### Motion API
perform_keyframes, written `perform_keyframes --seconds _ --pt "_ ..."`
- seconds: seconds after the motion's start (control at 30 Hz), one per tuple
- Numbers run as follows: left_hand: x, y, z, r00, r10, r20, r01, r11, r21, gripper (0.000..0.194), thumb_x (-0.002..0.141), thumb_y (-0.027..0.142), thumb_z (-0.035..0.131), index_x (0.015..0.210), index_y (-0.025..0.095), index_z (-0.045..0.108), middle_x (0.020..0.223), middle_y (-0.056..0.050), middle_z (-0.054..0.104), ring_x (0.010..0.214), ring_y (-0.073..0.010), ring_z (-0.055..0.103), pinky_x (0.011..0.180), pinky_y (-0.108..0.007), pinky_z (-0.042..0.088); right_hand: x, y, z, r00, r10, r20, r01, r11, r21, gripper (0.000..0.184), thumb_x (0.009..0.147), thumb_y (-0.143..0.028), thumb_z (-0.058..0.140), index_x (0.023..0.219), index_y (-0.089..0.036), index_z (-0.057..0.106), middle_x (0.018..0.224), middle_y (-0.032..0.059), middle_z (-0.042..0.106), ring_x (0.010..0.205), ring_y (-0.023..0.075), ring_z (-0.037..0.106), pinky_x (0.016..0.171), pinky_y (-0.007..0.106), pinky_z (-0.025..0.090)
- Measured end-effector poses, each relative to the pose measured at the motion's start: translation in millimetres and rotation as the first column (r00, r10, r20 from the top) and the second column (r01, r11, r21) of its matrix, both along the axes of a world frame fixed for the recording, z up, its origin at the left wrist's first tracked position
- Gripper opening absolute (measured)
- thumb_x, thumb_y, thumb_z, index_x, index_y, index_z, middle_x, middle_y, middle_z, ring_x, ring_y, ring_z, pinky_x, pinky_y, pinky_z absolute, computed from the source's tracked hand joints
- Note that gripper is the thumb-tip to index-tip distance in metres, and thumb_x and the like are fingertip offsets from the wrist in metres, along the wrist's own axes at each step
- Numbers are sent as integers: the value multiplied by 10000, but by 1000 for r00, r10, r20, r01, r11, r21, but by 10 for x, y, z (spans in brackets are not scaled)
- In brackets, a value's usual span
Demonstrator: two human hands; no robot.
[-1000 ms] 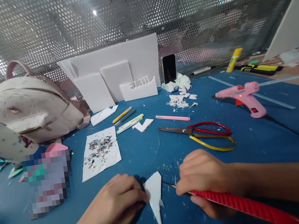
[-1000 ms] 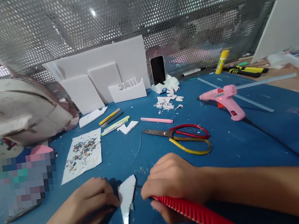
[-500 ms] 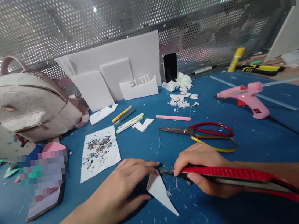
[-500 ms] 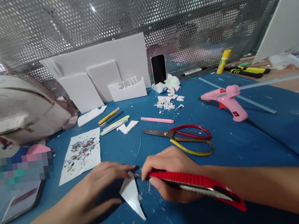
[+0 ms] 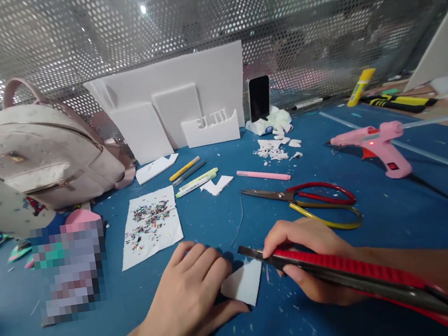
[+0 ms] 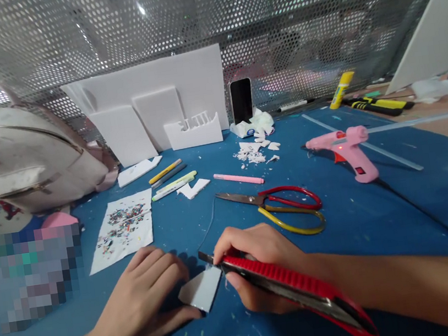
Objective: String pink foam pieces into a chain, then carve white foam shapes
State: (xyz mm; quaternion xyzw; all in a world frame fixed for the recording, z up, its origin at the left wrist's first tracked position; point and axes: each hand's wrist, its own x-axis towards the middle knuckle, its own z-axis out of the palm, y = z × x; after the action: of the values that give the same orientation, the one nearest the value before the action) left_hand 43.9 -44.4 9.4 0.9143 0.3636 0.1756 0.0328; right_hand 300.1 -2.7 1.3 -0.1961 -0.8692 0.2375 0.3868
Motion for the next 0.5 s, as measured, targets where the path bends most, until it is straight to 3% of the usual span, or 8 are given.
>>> perform_keyframes --seconds 0.17,0.27,0.4,0.5 --pt "-6 -29 34 999 -21 29 20 999 44 342 972 508 552 933 171 600 938 -67 689 784 -226 584 777 -410 465 -5 -71 41 994 29 106 -30 1000 7 158 869 -229 520 1016 -189 559 749 -22 636 597 118 584 571 240 406" --pt "-20 -107 61 995 -83 60 73 985 156 302 1003 434 540 1021 155 655 1055 -80 740 895 -232 662 844 -398 519 -16 -62 7 991 94 97 -96 995 10 145 890 -261 522 1007 -183 557 746 -16 621 592 120 564 548 244 378" --pt "-12 -247 4 988 -152 -36 156 941 301 323 1035 386 501 1145 153 696 1124 -38 776 1002 -214 724 916 -348 580 -31 -20 -25 986 141 92 -144 989 20 165 939 -315 494 1010 -184 563 726 -9 608 598 138 560 546 257 367" --pt "-5 -301 -70 985 -149 -82 168 930 328 254 1038 265 503 1156 178 710 1144 -3 776 986 -202 749 856 -320 631 -23 3 -5 984 135 117 -138 990 14 170 937 -305 485 1039 -187 554 731 -2 618 608 146 578 550 256 384"
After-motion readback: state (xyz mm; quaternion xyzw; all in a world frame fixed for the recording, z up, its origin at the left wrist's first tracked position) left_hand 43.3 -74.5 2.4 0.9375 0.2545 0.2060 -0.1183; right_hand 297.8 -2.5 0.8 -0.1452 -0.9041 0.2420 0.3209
